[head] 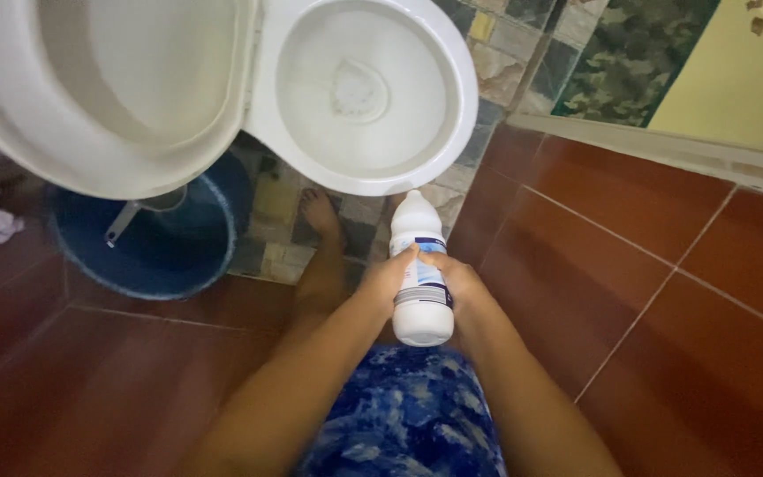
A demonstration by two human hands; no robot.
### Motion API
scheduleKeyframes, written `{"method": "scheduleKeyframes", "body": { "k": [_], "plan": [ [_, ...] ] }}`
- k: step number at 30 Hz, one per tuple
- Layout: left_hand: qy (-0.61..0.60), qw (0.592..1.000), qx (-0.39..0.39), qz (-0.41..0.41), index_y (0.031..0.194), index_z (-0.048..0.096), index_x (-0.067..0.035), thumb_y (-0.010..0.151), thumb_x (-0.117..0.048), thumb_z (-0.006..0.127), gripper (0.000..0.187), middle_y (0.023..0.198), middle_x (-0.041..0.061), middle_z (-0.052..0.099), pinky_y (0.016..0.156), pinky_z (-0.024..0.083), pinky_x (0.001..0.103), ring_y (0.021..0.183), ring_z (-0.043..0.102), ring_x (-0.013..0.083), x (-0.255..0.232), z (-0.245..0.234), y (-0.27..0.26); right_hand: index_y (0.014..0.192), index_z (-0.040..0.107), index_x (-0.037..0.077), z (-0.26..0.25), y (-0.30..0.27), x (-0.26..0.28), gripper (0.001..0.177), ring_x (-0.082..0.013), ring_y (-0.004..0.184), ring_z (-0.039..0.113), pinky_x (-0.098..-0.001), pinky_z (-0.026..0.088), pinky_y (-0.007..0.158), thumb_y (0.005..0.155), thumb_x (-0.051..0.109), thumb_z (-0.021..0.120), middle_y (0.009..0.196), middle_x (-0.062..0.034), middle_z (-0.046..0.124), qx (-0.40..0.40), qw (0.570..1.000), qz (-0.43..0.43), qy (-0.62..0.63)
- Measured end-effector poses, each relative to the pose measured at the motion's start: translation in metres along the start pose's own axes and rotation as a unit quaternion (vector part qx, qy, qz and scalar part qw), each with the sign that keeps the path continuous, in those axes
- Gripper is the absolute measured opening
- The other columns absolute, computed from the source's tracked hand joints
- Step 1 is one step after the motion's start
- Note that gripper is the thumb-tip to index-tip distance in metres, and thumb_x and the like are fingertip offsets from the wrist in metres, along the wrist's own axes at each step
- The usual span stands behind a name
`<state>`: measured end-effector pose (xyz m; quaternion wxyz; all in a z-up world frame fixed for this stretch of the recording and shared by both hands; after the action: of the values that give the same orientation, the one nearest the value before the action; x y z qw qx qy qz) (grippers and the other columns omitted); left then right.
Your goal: Clean the toilet and a bathroom shelf using cleaning liquid and a sponge.
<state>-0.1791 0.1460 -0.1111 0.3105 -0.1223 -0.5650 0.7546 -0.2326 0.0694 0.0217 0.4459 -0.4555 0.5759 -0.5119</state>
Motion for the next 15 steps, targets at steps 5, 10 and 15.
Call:
{"method": "scheduleKeyframes", "body": {
  "k": [5, 10, 15],
  "plan": [
    [0.025, 0.993, -0.111, 0.008, 0.112, 0.068, 0.01, 0.082, -0.032, 0.083, 0.053, 0.096, 0.019, 0.074, 0.07, 0.06, 0.046, 0.078, 0.073, 0.0304, -0.023, -0.029, -0.027, 0.113, 0.065, -0.002, 0.011, 0.034, -0.02, 0.038, -0.0315, 0.068, 0.073, -0.0473, 0.062, 0.062, 0.087, 0.025, 0.07, 0.089, -0.0189, 0.074, 0.005, 1.0, 0.026, -0.017],
    [-0.011, 0.989, -0.147, 0.006, 0.112, 0.067, 0.009, 0.081, -0.032, 0.083, 0.055, 0.096, 0.02, 0.072, 0.068, 0.059, 0.05, 0.077, 0.071, 0.0321, -0.032, -0.064, -0.029, 0.112, 0.066, -0.001, 0.039, 0.046, -0.036, 0.037, -0.0326, 0.069, 0.072, -0.0487, 0.061, 0.062, 0.087, 0.026, 0.07, 0.089, -0.0191, 0.074, 0.032, 0.997, 0.052, -0.045],
    [-0.03, 0.986, -0.163, 0.01, 0.118, 0.063, 0.007, 0.082, -0.036, 0.079, 0.058, 0.1, 0.02, 0.071, 0.072, 0.06, 0.051, 0.082, 0.072, 0.0338, -0.059, -0.083, -0.041, 0.116, 0.065, 0.0, 0.06, 0.099, -0.043, 0.039, -0.0327, 0.076, 0.074, -0.0491, 0.062, 0.068, 0.085, 0.023, 0.072, 0.095, -0.0187, 0.075, 0.108, 0.987, 0.024, -0.115]
  ]
}}
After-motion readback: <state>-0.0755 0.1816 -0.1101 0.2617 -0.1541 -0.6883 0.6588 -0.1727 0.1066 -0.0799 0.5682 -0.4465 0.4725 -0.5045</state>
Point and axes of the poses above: each hand's wrist, its own y-axis towards the middle knuckle, its own z-axis out of the palm, x = y × z, the point moved 8 cm from there along y, towards the middle knuckle
